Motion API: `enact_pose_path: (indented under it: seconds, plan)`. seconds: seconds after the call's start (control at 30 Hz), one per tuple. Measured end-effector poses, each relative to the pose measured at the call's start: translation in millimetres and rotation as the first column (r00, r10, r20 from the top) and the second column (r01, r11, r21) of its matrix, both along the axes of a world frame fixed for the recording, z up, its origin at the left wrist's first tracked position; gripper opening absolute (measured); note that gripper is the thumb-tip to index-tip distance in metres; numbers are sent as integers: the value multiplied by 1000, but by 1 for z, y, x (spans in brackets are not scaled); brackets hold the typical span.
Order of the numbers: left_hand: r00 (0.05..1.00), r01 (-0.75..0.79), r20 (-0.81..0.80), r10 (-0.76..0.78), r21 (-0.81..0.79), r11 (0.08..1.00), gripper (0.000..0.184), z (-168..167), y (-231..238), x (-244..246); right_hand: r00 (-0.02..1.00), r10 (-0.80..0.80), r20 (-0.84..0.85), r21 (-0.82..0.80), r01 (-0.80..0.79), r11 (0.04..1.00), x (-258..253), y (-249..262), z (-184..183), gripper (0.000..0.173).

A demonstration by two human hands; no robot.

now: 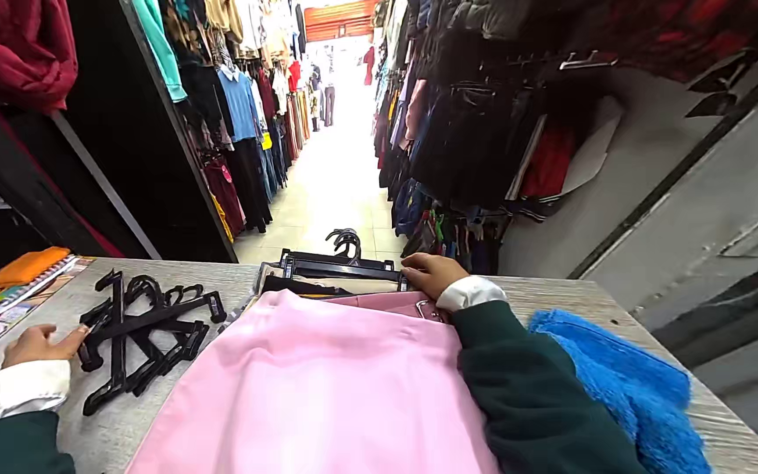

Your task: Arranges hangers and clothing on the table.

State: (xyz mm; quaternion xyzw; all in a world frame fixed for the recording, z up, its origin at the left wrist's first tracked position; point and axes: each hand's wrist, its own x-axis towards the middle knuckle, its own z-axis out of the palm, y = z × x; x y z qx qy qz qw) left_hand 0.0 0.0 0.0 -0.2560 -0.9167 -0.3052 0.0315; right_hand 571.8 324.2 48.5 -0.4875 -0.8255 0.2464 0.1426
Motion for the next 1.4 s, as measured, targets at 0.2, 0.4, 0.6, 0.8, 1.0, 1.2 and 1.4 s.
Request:
enact_pose_path:
  seconds: [0.2, 0.4, 0.6, 0.8, 1.0, 1.2, 1.4]
  plan:
    - [845, 526, -115, -521, 6, 851, 40, 125, 68, 188, 999, 37, 2, 29, -37, 999, -1, -3, 7, 26]
    - [619, 779, -7, -786, -123, 615, 42, 91, 204, 270, 997, 73, -27, 48, -72, 996, 2, -11, 18, 20]
    - [582, 805, 144, -800, 34, 592, 38, 51, 220, 245, 995, 55, -79, -50, -59, 997, 10, 10, 1, 30]
    - [580, 713, 236, -780, 317, 626, 23, 42, 212, 239, 996, 77, -53, 142, -68, 988, 8, -5, 4, 18]
    - [635, 696, -74, -769, 488, 527, 21, 55, 204, 247, 937, 65, -343, 403, 85, 911, 5, -23, 16, 15]
    - [608, 727, -333, -720, 597, 338, 26, 84, 189, 239, 873, 188, -449, 540, 98, 836, 3, -32, 25, 19]
    - [554, 597, -300, -776, 793, 121, 16, 129, 150, 253, 718, 321, -618, 507, 51, 861, -5, -60, 51, 25]
